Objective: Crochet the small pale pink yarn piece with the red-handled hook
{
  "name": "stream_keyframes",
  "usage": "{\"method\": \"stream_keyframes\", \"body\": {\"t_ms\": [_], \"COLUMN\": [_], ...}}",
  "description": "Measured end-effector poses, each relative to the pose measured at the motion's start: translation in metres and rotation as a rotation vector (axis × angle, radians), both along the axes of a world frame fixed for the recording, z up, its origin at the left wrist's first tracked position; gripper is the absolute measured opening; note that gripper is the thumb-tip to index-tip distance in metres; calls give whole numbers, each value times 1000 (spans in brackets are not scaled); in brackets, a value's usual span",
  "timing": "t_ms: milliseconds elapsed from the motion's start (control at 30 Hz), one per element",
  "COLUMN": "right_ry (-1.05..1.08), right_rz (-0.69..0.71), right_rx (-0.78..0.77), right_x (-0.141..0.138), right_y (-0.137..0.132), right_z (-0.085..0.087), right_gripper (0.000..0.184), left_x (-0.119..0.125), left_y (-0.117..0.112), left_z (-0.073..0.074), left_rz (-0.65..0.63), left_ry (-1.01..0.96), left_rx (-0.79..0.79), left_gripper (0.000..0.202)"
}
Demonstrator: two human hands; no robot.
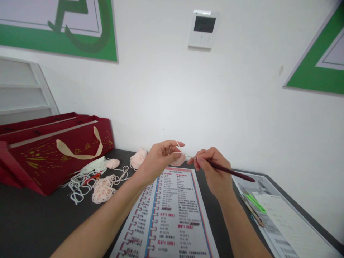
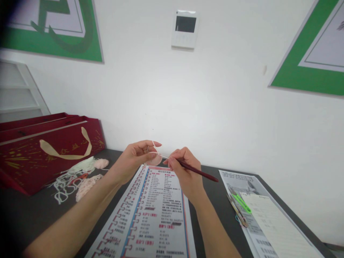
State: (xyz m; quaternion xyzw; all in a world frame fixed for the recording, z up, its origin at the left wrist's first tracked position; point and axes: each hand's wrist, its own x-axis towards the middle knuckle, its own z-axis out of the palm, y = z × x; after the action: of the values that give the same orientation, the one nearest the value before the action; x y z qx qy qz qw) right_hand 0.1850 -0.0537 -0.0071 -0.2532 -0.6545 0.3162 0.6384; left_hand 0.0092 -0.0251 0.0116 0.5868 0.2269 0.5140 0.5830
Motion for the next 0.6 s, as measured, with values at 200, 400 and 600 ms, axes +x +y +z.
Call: {"method": "stream_keyframes", "body": {"t_ms": [200,400,600], "right_ry": [-228,-402,-228], "right_rz": [-241,-451,-495], "right_rx": [134,333,193], "right_x": [-7,-20,-32], "right_y": [-9,-15,-15], "right_z": [-1,-5,-12], "right_gripper": [8,15,11], "left_x": [0,6,8], "left_y": [0,-2,0], "left_z": [0,-1,-7], "left_rz": [54,198,341], "left_ry": [33,71,169], "left_rx": [45,95,196], "left_gripper": [24,25,29]}}
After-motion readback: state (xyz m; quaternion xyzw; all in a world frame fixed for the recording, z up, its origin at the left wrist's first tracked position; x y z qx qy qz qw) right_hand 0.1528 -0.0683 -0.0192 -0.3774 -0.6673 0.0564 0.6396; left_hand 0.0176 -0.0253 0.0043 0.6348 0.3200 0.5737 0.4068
